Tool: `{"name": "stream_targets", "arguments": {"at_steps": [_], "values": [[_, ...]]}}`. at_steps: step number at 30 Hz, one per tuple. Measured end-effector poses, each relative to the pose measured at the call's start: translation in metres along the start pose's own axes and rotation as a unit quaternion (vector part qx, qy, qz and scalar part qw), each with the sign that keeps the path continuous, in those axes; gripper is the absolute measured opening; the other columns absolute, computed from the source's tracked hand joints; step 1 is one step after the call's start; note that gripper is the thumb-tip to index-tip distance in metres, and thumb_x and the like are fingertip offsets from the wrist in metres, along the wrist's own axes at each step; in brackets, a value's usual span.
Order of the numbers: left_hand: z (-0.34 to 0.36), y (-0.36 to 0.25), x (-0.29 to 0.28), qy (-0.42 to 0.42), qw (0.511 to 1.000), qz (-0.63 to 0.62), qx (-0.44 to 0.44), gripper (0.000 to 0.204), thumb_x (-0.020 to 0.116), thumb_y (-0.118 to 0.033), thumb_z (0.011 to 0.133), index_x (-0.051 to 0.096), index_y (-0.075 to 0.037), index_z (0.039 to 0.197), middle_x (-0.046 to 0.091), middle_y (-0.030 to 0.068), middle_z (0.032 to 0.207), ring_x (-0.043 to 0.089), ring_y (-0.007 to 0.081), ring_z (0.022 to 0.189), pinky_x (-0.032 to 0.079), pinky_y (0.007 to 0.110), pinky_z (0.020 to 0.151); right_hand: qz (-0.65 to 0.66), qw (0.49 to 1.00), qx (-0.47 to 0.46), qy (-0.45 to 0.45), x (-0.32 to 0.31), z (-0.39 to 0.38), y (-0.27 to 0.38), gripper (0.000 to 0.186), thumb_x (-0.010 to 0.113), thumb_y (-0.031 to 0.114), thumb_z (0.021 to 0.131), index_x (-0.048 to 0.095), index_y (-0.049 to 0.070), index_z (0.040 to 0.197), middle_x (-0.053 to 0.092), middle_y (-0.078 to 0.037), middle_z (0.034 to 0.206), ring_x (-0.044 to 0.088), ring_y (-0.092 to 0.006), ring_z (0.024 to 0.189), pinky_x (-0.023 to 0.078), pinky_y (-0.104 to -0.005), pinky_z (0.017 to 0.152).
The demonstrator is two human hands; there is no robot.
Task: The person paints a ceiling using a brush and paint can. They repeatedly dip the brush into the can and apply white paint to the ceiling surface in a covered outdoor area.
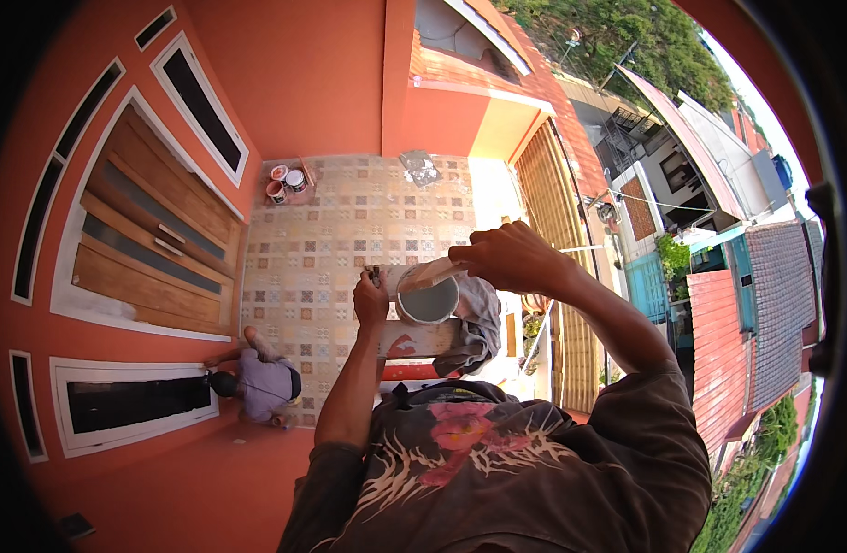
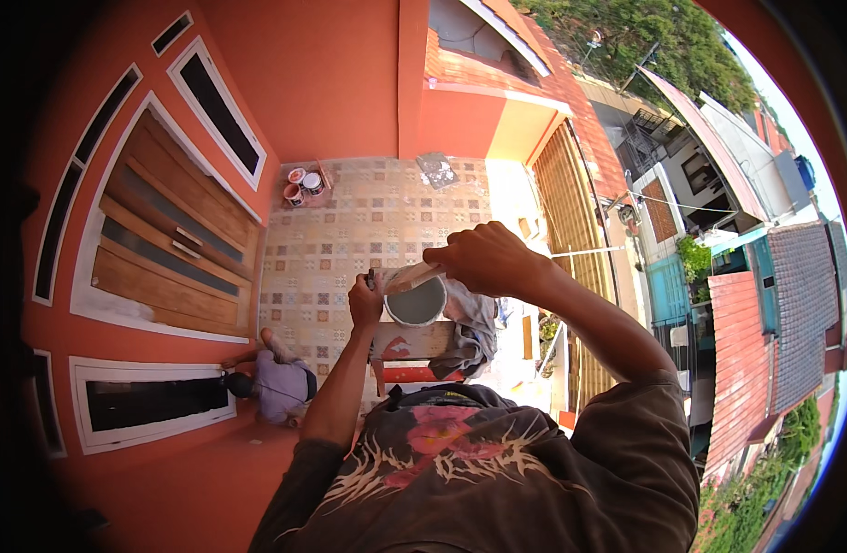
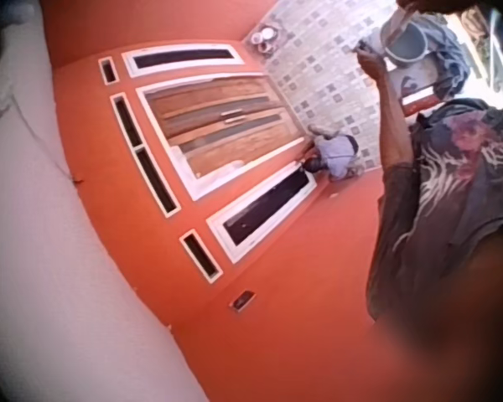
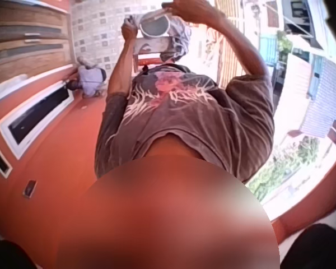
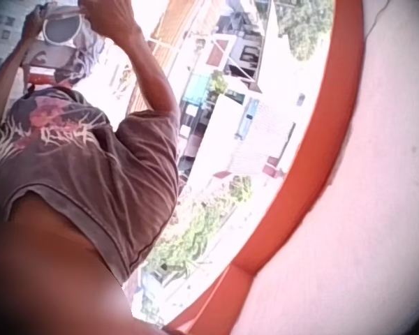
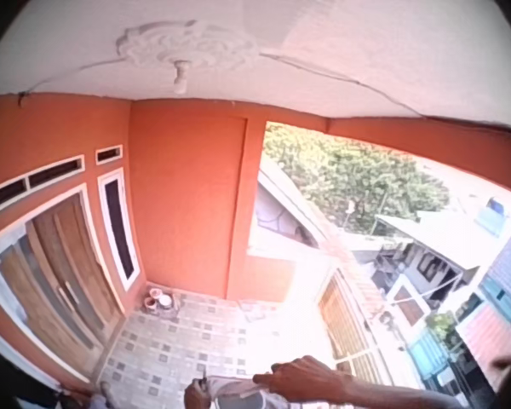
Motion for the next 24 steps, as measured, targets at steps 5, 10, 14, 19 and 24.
{"name": "stream_targets", "arguments": {"at_steps": [5, 10, 14, 19, 24], "values": [[0.000, -0.001, -0.003, -0.011, 1.000, 0.000, 0.010, 0.045, 0.061, -0.041, 0.096, 0.062, 0.003, 0.102, 0.070, 0.0260, 0.088, 0.069, 0.0436, 0.084, 0.054, 0.050, 0.071, -0.005, 0.997, 0.025, 0.075, 0.002, -0.011, -0.006, 0.018, 0.067, 0.021, 0.090, 0.066, 0.018, 0.107, 0.068, -0.010, 0.075, 0.070, -0.0309, 0.069, 0.052, -0.0453, 0.062], [0.001, -0.001, -0.002, -0.016, 1.000, 0.011, 0.007, 0.044, 0.062, -0.040, 0.095, 0.065, 0.004, 0.099, 0.071, 0.0252, 0.086, 0.070, 0.0426, 0.083, 0.055, 0.047, 0.071, -0.029, 0.999, -0.025, 0.025, 0.017, 0.001, 0.010, 0.018, 0.069, 0.018, 0.088, 0.064, 0.014, 0.105, 0.069, -0.012, 0.075, 0.070, -0.0336, 0.070, 0.052, -0.0447, 0.060], [0.001, 0.003, 0.001, 0.009, 1.000, 0.010, -0.010, 0.046, 0.059, -0.044, 0.096, 0.060, 0.001, 0.101, 0.069, 0.0252, 0.088, 0.068, 0.0439, 0.086, 0.054, 0.052, 0.073, 0.019, 0.998, 0.027, 0.046, 0.026, 0.006, 0.000, 0.023, 0.068, 0.015, 0.088, 0.061, 0.011, 0.110, 0.070, -0.013, 0.078, 0.070, -0.0358, 0.074, 0.052, -0.0479, 0.065], [0.000, 0.000, -0.002, -0.009, 1.000, -0.002, 0.008, 0.046, 0.060, -0.043, 0.096, 0.061, 0.002, 0.103, 0.070, 0.0252, 0.090, 0.068, 0.0437, 0.087, 0.054, 0.051, 0.073, 0.107, 0.993, 0.044, 0.020, 0.005, -0.013, -0.027, 0.019, 0.059, 0.021, 0.096, 0.061, 0.012, 0.112, 0.071, -0.013, 0.081, 0.070, -0.0341, 0.078, 0.051, -0.0449, 0.069], [0.000, -0.001, -0.001, 0.000, 1.000, -0.009, 0.003, 0.045, 0.061, -0.042, 0.096, 0.062, 0.002, 0.107, 0.070, 0.0251, 0.092, 0.068, 0.0433, 0.088, 0.054, 0.050, 0.074, 0.370, 0.927, 0.063, -0.001, -0.009, -0.040, -0.062, 0.019, 0.056, 0.022, 0.102, 0.060, 0.007, 0.113, 0.062, -0.006, 0.066, 0.060, -0.0159, 0.055, 0.046, -0.0325, 0.053]]}}
Point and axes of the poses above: each hand's wrist, its own z-axis towards the middle knuckle, its own x-axis out of the palm, y = z × x, the point moved 8 cm from there along z, towards the middle knuckle
